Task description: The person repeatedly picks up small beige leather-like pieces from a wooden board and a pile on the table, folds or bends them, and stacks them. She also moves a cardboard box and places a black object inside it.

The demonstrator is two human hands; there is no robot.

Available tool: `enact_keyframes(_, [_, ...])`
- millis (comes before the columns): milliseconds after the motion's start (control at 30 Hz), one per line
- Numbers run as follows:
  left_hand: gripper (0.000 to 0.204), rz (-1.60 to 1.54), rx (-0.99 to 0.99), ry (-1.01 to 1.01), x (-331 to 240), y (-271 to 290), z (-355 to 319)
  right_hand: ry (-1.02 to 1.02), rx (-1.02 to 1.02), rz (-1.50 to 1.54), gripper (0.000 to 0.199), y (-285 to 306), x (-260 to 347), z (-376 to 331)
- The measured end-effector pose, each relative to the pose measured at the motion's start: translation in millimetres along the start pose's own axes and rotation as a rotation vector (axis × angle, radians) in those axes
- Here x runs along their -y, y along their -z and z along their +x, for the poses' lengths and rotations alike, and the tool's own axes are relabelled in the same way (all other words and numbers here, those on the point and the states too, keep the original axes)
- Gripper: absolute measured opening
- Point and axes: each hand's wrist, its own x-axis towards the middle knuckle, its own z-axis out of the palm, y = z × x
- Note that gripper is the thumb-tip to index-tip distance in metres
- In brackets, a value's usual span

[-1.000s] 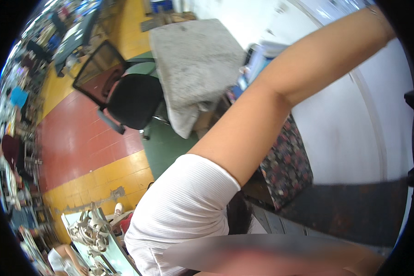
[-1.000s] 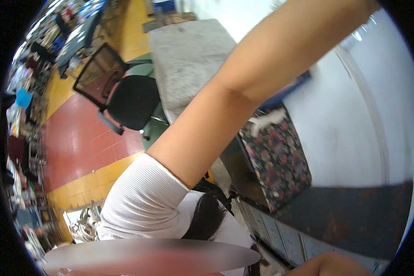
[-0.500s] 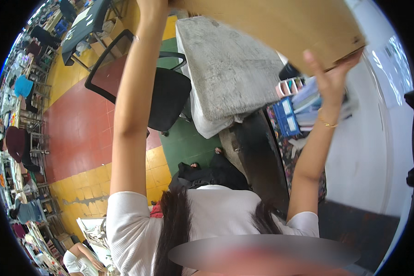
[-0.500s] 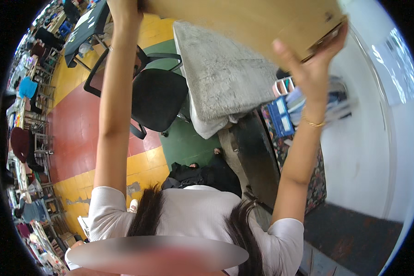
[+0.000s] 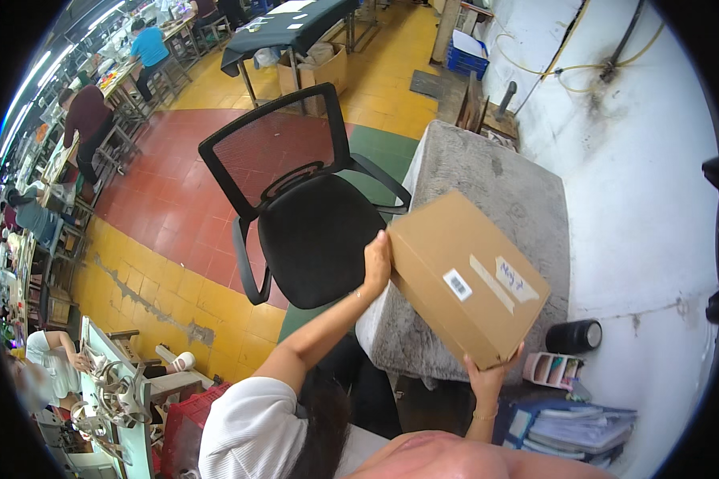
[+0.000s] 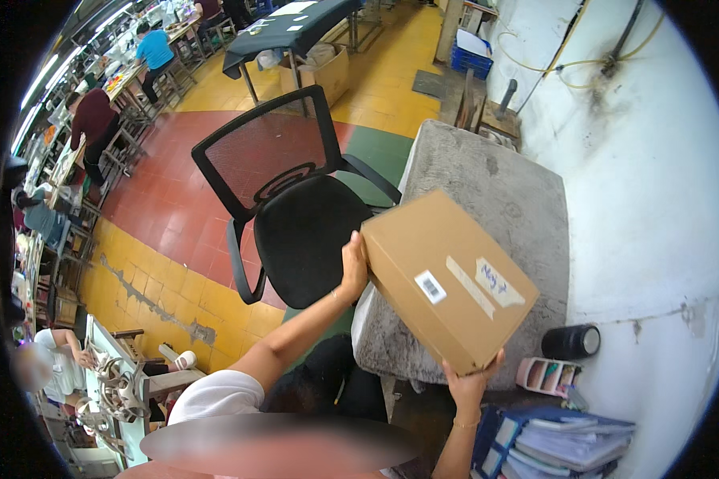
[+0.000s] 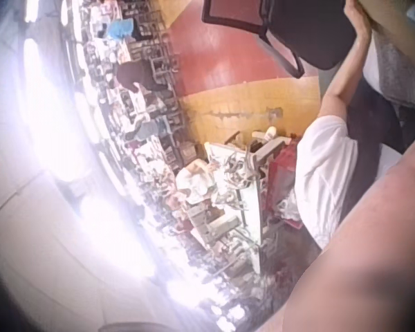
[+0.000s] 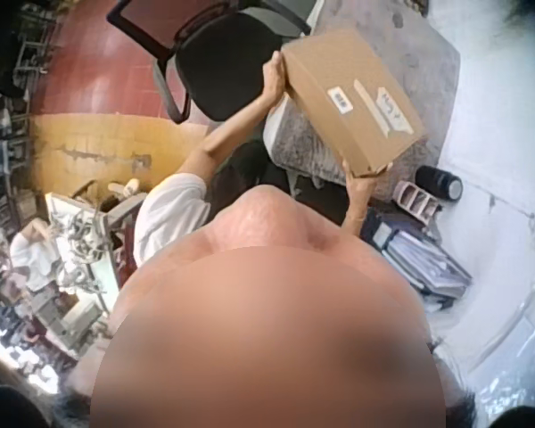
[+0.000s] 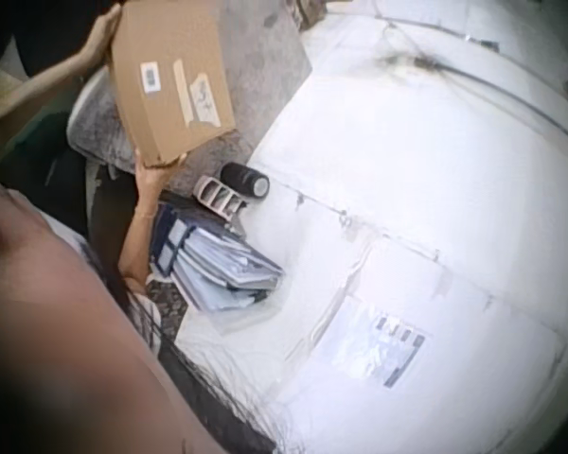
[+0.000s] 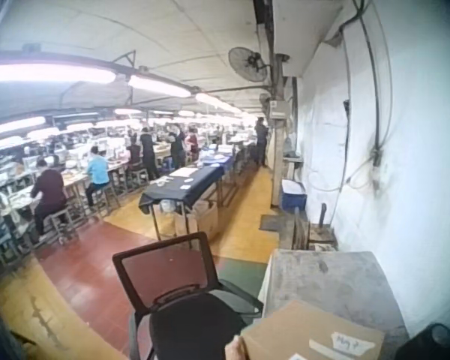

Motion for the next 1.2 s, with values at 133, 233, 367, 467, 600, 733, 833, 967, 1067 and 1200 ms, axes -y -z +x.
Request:
enact_keyframes(133, [0.056,0.071,0.083,0.119,51.6,13.5,-14.8,-0.112,0.012,0.145,0.116,-30.2,-43.1,-34.1])
enact_keyframes(233, [0.063,-0.15,0.15,0.042,61.5,22.2,-28.3,-0.277,0.047,0.237,0.119,-39.9,-48.1,-62.3])
enact_keyframes(367, [0.065,-0.095,0.245,0.327,35.4,55.8,-55.7,-0.316,0.062,0.564,0.106,-26.9,-32.4,-79.7])
enact_keyframes(467, [0.063,-0.076,0.449,0.482,-3.4,79.5,-68.0,-0.458,0.058,0.639,0.093,-6.3,-20.7,-68.2])
enact_keyframes(600, [0.072,0.354,0.777,0.664,-57.7,77.1,-47.0,-0.825,0.07,0.759,0.073,8.7,-5.3,-47.4])
enact_keyframes(733, [0.08,0.475,0.891,0.577,-90.5,54.9,-38.8,-0.877,-0.002,0.684,0.076,4.6,8.7,-35.8])
enact_keyframes(833, [0.078,0.401,0.918,0.434,-100.6,38.9,-30.0,-0.996,-0.185,0.682,0.084,8.4,14.2,-20.8])
enact_keyframes(967, [0.083,0.319,0.952,0.383,-102.6,-3.6,4.3,-0.844,-0.225,1.037,0.079,24.1,-5.7,43.4])
enact_keyframes(1067, [0.081,0.167,0.786,0.324,-94.4,-26.8,24.7,-0.754,-0.254,1.106,0.078,13.3,-30.7,104.9])
enact_keyframes(1200, [0.083,0.648,0.667,0.248,-59.6,-9.1,7.8,-0.783,-0.27,1.066,0.076,-17.0,-73.6,191.3])
